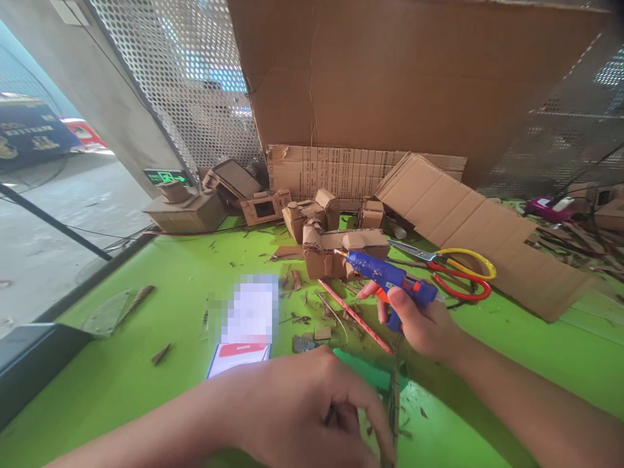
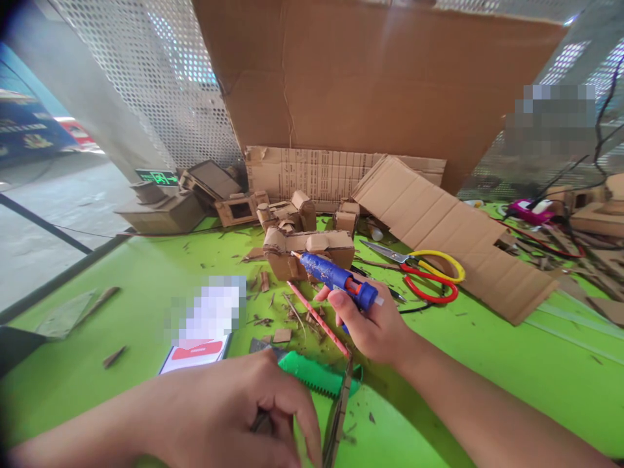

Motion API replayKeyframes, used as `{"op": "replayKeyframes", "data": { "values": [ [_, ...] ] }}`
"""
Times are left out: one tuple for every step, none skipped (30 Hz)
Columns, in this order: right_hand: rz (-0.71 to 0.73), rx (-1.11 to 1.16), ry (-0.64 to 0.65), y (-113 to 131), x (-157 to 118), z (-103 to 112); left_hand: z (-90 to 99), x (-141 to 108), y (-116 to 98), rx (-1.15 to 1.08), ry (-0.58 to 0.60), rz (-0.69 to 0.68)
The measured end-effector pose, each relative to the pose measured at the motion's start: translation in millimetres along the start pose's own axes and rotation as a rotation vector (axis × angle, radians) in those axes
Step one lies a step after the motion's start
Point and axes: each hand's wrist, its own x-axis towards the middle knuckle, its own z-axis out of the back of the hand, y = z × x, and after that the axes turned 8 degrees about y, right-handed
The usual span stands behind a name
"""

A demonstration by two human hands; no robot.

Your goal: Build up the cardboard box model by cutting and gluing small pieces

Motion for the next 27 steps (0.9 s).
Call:
{"op": "replayKeyframes", "data": {
  "values": [
    [-0.003,-0.011,0.004,1,0,1,1.6,0,-1,0.007,-0.013,0.001],
    [-0.006,-0.031,0.015,3,0,3,3.5,1,-1,0.011,-0.037,0.011],
    [-0.003,-0.063,0.034,5,0,6,5.9,2,-1,0.021,-0.078,0.029],
    [0.010,-0.110,0.062,9,1,10,8.7,3,0,0.044,-0.136,0.047],
    [0.032,-0.171,0.100,13,2,15,11.6,5,2,0.075,-0.205,0.064],
    [0.055,-0.243,0.152,17,4,21,14.5,6,4,0.130,-0.284,0.069],
    [0.076,-0.323,0.209,21,5,26,17.1,7,6,0.176,-0.352,0.079],
    [0.089,-0.406,0.264,24,7,32,19.3,8,8,0.211,-0.408,0.091],
    [0.094,-0.485,0.311,27,9,37,20.9,9,10,0.236,-0.448,0.106],
    [0.088,-0.556,0.348,28,10,42,21.8,10,11,0.249,-0.476,0.125],
    [0.074,-0.617,0.369,28,12,45,22.2,11,12,0.260,-0.496,0.142],
    [0.059,-0.665,0.380,28,13,48,22.1,11,13,0.275,-0.512,0.155],
    [0.043,-0.701,0.385,27,13,50,21.7,11,13,0.289,-0.527,0.165],
    [0.024,-0.726,0.389,25,14,51,21.2,12,13,0.299,-0.537,0.172],
    [0.006,-0.747,0.392,24,14,51,20.6,12,13,0.305,-0.543,0.178],
    [-0.007,-0.765,0.391,22,14,51,20.2,12,13,0.307,-0.545,0.181],
    [-0.018,-0.782,0.385,21,14,51,19.9,12,13,0.307,-0.545,0.185],
    [-0.030,-0.799,0.379,20,14,50,19.7,12,14,0.307,-0.546,0.186],
    [-0.044,-0.816,0.372,20,14,50,19.7,12,14,0.308,-0.546,0.188],
    [-0.062,-0.833,0.371,19,14,49,19.7,12,14,0.310,-0.548,0.190],
    [-0.081,-0.848,0.373,19,14,49,19.8,12,13,0.313,-0.549,0.193],
    [-0.100,-0.863,0.377,19,14,49,19.8,12,13,0.318,-0.550,0.197],
    [-0.116,-0.875,0.383,18,14,49,19.7,12,13,0.324,-0.550,0.201],
    [-0.127,-0.884,0.387,18,14,49,19.5,12,13,0.327,-0.548,0.204],
    [-0.132,-0.887,0.388,18,14,49,19.2,12,13,0.328,-0.546,0.206],
    [-0.129,-0.884,0.386,18,14,49,18.9,12,13,0.328,-0.545,0.209],
    [-0.118,-0.876,0.381,18,14,49,18.5,12,14,0.327,-0.545,0.213]
  ]
}}
